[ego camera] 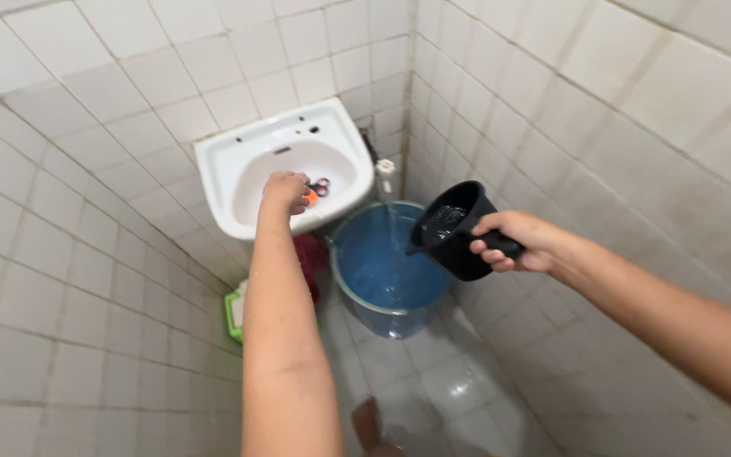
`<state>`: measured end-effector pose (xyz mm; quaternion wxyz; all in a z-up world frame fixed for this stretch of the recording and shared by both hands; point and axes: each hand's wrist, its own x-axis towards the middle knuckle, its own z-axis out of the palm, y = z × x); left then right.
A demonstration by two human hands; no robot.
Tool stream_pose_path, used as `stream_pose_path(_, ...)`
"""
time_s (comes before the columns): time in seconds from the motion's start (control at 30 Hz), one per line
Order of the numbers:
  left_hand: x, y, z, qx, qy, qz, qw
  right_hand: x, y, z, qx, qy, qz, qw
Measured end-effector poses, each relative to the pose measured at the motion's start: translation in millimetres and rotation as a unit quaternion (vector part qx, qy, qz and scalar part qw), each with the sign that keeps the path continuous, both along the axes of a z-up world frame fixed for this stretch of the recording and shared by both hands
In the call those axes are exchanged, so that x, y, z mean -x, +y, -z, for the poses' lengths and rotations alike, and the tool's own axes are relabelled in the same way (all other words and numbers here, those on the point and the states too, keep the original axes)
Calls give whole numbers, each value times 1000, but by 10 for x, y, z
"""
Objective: The person scrubs a white wall-mounted sink with an orange brush, rinses it by pouring water from a black pitcher, and wipes the surrounding tiled walls. They also handle a pair of scissors and a small packet, placing them on a wall shelf.
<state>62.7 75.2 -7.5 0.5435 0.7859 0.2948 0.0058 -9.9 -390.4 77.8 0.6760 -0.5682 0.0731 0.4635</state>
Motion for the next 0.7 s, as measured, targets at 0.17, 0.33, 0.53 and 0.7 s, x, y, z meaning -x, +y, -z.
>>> stream_pose_path(0.17,-421,1601,22,-68,35,-3,997,-549,1751,-454,63,-105,-43,992)
stream_pose_path(0.33,-1297,2586,-1278,-22,-133,-105,985,-1122,2790,-1355,-205,-71,-25,976)
stream_pose_path(0.53,-1953,2055,-2412,149,-301,49,941,-1255,2985,-1552,-402,-138,25,905)
stream_pose_path(0.7,-2232,1778,-1746,47,-228,98,968,-1084,2122,-1096,-276,-181,68,941)
